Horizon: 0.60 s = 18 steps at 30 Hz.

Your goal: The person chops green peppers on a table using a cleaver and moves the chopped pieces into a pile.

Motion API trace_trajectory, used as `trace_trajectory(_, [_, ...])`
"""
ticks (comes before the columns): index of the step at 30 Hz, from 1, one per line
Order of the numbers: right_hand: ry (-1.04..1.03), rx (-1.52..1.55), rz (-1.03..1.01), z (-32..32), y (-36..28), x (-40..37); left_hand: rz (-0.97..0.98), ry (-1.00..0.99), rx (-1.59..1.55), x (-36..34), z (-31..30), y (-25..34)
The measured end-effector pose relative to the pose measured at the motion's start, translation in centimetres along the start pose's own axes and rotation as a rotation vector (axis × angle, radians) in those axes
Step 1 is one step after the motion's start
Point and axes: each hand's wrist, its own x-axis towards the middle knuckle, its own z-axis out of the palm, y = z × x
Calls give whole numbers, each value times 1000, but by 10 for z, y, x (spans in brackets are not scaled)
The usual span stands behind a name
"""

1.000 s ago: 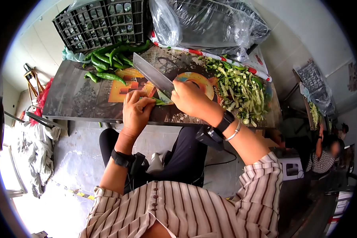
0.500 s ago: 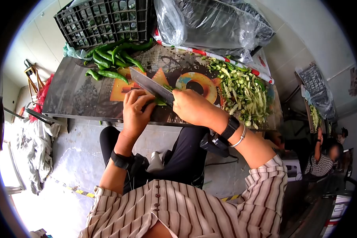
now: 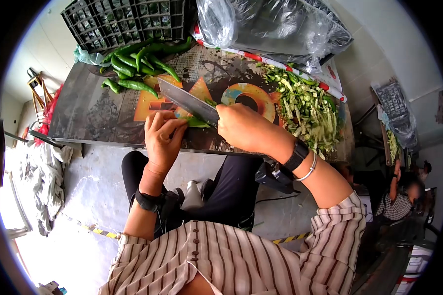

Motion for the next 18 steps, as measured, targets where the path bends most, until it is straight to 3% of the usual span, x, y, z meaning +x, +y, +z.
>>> trace_trajectory(8, [-3,31,49,8,-3,11,-12,-45,13,2,5,-2])
trace_trajectory(13, [118,18,-69,20,7,17,-30,-21,15,2,3,0])
trace_trajectory(15, [215,1,28,21,14,19,-27,-15,17,1,4,-1])
trace_trajectory(18, [339,-27,-11,18,17,13,-27,-20,16,1,3,-2])
